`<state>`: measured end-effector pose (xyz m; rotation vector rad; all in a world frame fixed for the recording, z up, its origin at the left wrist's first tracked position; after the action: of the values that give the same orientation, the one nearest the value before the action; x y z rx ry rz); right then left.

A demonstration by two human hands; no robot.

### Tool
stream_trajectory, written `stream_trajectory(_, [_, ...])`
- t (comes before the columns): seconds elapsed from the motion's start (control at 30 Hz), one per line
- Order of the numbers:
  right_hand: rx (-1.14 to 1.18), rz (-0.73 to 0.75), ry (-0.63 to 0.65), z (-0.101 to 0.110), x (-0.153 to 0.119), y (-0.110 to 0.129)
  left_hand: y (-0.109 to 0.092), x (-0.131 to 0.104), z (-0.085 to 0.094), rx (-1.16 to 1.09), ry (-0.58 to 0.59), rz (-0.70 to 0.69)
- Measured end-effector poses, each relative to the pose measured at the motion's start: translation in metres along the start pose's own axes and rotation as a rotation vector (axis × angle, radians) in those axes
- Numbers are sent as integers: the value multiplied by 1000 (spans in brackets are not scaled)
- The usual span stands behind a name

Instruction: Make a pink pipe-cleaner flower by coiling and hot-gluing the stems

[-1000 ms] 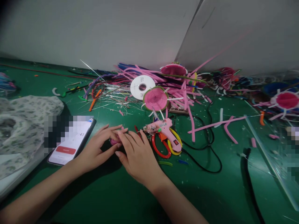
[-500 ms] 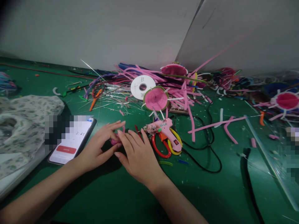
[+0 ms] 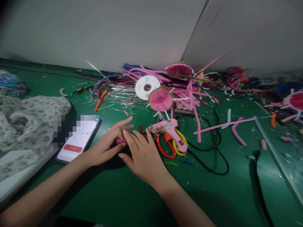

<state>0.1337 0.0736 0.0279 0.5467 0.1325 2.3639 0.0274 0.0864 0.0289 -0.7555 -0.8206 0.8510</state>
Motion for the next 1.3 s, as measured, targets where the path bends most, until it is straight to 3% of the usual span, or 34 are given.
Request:
stream_trajectory(0.17, [-22, 28, -27, 1, -2, 2, -1, 0, 3, 65, -7, 2])
stream_trajectory(0.4, [5, -21, -170, 13, -5, -4, -1, -1, 3, 104, -6, 15])
stream_trajectory(0.67, [63, -10, -214, 16, -9, -5, 1, -6, 7, -21, -16, 79])
stream_trajectory(0.83, [99, -33, -312, 23, -11, -7, 7, -7, 7, -86, -46, 80])
stream_trajectory(1.3, [122, -44, -275, 22, -13, -8, 6, -9, 7, -44, -54, 71])
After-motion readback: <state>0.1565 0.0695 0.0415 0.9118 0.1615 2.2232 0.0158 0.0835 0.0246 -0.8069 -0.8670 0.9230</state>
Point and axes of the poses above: each hand's wrist, its own x-axis towards the middle knuckle, its own z-axis out of the back of the hand, y = z × x, the point moved 7 cm from there along x, towards the middle knuckle, and after that the axes turned 2 degrees about -y, right-handed, at the moved point
